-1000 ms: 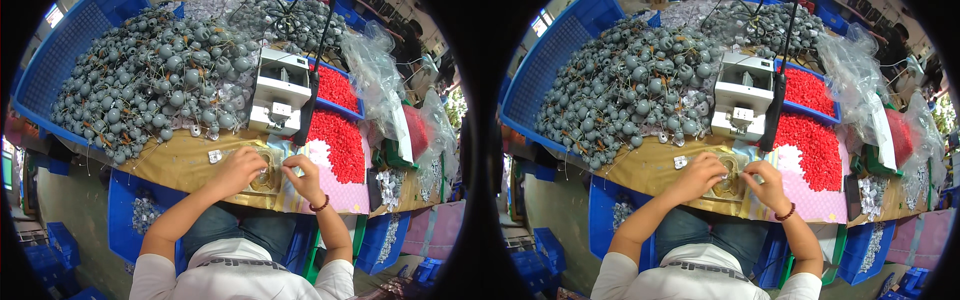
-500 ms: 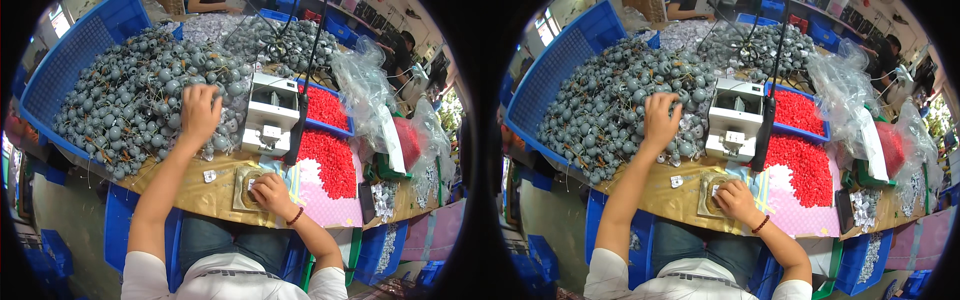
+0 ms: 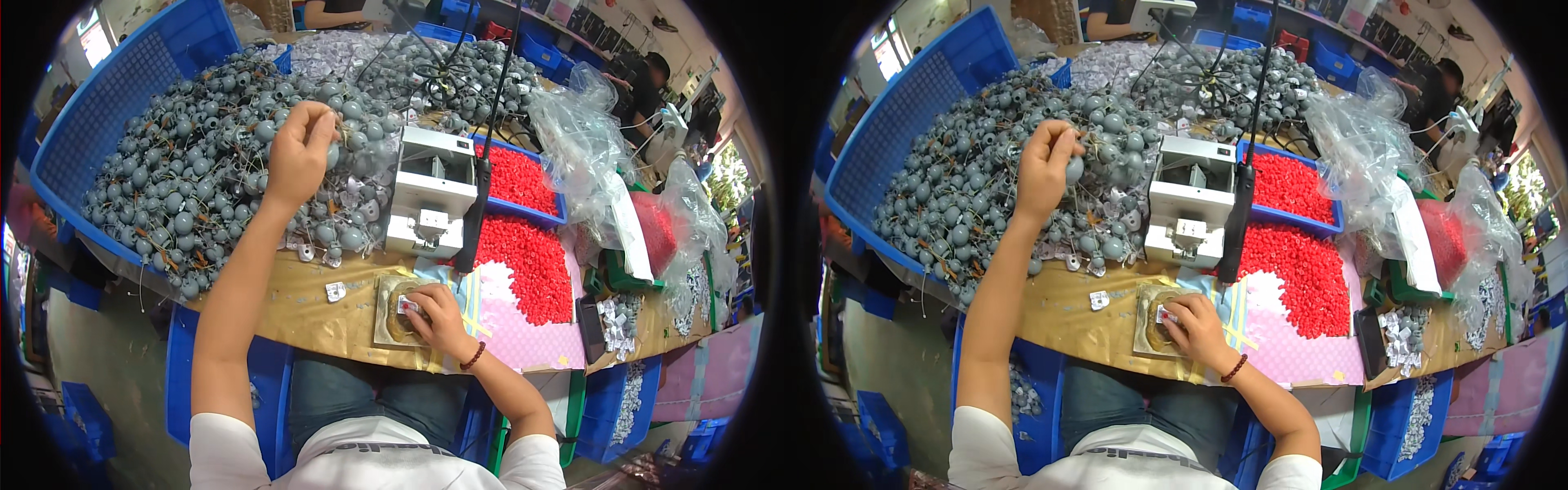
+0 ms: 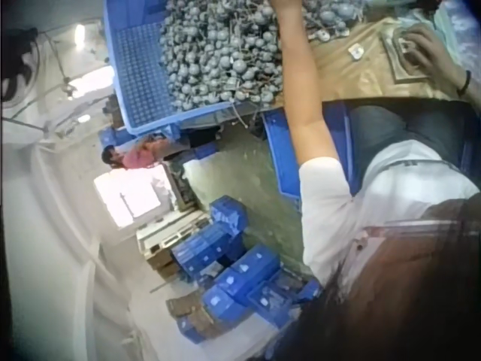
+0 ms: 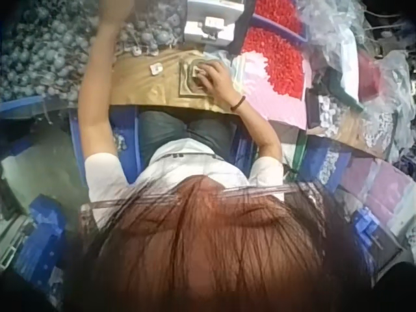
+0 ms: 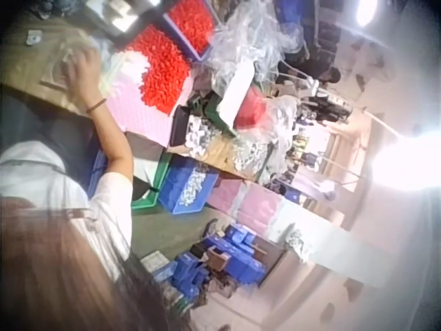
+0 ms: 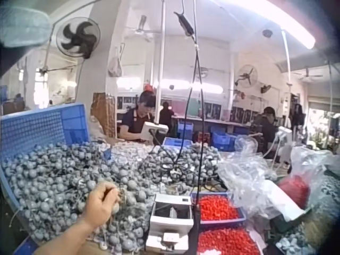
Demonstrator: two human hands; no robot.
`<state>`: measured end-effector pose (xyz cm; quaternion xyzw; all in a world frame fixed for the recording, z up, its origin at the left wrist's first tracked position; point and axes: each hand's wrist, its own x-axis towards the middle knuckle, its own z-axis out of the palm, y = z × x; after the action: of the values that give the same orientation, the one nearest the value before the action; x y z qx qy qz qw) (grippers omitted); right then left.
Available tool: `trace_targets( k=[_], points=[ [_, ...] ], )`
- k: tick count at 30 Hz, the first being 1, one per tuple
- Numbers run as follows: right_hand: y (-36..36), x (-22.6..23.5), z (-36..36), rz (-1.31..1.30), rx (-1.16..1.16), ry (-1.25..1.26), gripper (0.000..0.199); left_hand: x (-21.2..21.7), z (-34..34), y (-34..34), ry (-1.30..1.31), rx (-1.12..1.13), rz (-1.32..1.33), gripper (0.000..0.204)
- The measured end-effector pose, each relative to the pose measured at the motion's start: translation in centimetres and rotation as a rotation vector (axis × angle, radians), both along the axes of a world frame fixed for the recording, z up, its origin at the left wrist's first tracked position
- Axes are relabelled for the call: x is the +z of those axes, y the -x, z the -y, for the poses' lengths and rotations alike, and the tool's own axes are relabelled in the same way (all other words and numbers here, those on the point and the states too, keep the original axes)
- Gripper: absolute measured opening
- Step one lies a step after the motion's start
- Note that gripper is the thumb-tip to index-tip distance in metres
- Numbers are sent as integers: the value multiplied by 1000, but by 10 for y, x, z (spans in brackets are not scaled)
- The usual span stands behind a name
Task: Assembling plastic toy components using an electric screwdriver.
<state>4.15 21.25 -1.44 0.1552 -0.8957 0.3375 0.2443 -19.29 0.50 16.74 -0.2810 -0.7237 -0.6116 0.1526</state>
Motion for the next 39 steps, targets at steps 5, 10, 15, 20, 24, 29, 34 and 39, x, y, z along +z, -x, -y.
trace_targets(
  k=[5,10,15,20,24,29,34,39],
  points=[
    [0,5,2,1,13,54,29,-25,24,11,741,167,-28,21],
    [3,20,0,-26,-37,100,25,-8,30,-3,805,43,164,22],
    [7,30,3,-31,-59,179,24,17,30,-17,462,104,-2,19],
    [6,35,4,-52,-56,191,23,-9,46,-12,900,128,-7,19],
    [5,37,5,-41,-50,195,23,-9,51,-26,472,101,-53,17],
    [8,40,8,-41,1,173,26,-14,61,-48,454,82,-147,11],
    [22,83,21,-210,58,153,43,-5,48,-102,384,-260,172,14],
    [27,107,26,173,262,436,38,-49,28,-133,11,-618,695,17]
  ],
)
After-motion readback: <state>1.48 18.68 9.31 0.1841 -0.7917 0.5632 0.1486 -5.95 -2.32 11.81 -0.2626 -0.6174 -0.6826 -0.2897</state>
